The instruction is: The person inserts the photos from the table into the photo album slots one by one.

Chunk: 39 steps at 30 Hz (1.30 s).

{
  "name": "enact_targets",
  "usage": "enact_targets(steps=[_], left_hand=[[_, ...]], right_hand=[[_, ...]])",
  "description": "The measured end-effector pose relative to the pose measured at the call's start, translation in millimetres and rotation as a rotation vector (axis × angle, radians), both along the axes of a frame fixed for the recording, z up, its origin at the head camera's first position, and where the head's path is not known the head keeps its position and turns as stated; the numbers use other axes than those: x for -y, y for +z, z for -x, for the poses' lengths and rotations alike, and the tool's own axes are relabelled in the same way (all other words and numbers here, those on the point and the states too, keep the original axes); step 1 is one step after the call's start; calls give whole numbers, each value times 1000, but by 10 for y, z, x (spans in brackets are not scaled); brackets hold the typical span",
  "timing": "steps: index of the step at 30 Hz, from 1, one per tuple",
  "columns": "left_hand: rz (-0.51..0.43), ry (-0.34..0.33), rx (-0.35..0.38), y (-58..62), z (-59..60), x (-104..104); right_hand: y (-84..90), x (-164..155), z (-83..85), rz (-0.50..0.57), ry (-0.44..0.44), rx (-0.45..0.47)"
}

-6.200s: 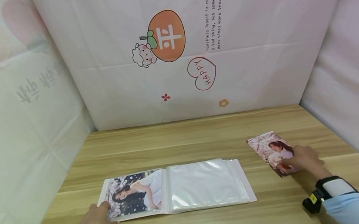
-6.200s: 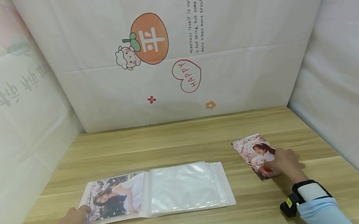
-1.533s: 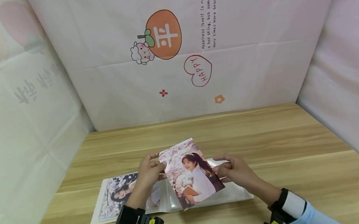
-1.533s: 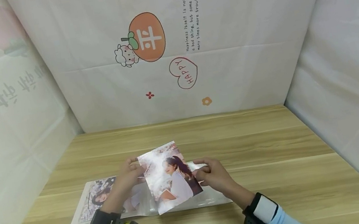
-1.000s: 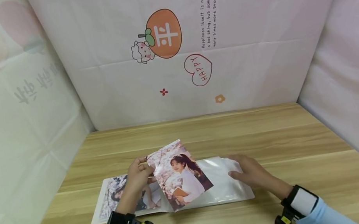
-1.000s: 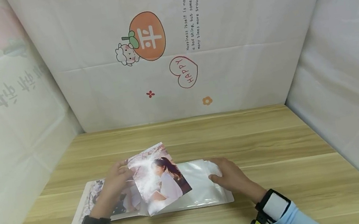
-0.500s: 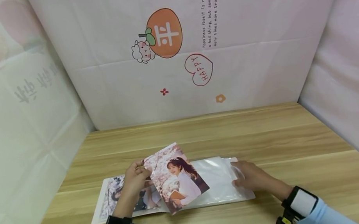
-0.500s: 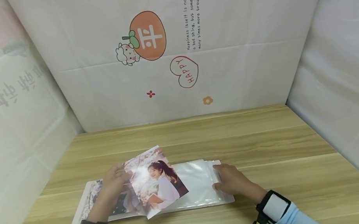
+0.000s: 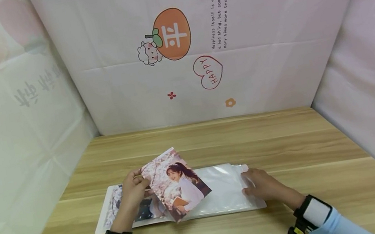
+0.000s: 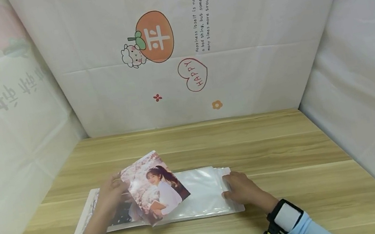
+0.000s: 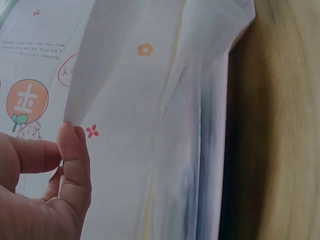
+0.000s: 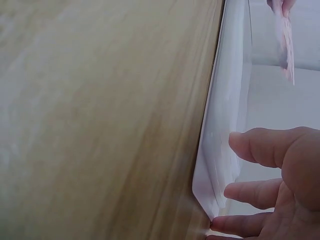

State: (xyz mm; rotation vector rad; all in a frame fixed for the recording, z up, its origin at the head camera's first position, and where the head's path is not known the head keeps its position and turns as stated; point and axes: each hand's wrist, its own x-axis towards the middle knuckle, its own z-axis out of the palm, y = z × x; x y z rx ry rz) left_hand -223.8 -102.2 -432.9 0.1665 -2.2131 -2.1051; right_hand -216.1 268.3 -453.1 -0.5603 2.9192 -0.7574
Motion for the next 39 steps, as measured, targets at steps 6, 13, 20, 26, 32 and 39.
enact_targets(steps=[6,13,20,26,32,39], left_hand=[[-42,54,-70,-90,-75,206],[-100,97,-121,-426,-18,504],[-127,106,-181,-586,-71,654],[-168,123,-205,-609,-157,691],[-203,155,-205,-627,-195,699],[-216,177,-195,-636,-195,635]], right_hand=[[-21,5,9,0,-9,-7],[-11,-6,-3,-6,-20,17],[-22,-10,12,-8,-17,7],[-21,-16,7,-13,8,-21],[-2,-10,-9,-5,9,-20],[-9,-12,-4,-5,9,-20]])
